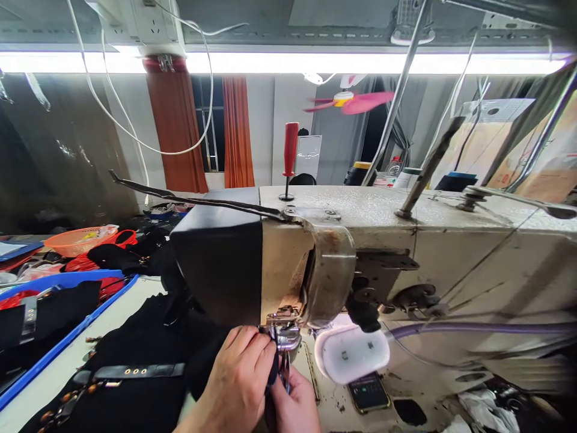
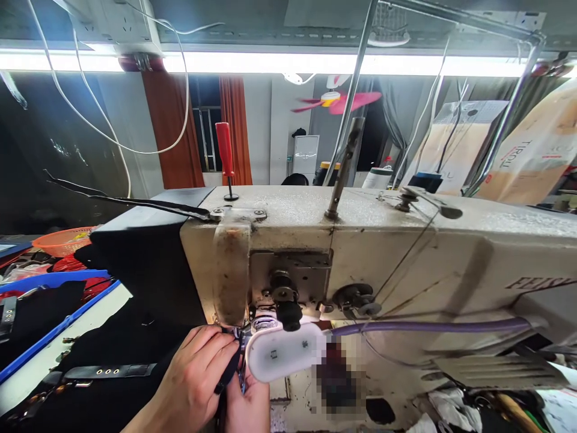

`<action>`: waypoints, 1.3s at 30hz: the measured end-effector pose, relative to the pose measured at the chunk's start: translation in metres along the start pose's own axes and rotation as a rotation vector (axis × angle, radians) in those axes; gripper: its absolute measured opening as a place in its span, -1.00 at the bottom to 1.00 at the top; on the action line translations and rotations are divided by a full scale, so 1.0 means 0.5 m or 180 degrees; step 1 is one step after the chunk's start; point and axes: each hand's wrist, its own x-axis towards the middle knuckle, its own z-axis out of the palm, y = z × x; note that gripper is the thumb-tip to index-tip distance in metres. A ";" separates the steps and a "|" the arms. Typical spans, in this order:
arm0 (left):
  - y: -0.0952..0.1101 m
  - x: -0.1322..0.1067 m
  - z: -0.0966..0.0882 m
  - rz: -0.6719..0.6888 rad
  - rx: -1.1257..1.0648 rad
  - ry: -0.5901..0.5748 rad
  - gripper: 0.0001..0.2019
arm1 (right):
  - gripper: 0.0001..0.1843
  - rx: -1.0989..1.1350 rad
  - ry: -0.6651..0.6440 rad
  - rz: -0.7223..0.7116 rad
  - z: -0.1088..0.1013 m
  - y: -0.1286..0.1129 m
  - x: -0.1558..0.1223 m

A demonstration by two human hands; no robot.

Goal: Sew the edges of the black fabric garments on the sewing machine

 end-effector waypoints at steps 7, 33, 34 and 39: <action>-0.018 -0.087 -0.019 -0.0040 -0.0143 0.0197 -0.75 | -0.52 -0.0300 0.0501 -0.0127 -0.023 -0.017 -0.027; -0.050 -0.061 -0.035 0.0321 -0.0407 0.0201 -0.73 | -0.67 -0.0145 0.0665 0.0226 -0.025 -0.064 -0.051; -0.047 -0.058 -0.039 0.0399 -0.0452 0.0199 -0.75 | -0.66 -0.0149 0.0606 0.0225 -0.026 -0.066 -0.053; -0.029 -0.065 -0.036 0.0448 -0.0690 0.0170 -0.81 | -0.60 -0.0140 0.0598 0.0205 -0.027 -0.073 -0.055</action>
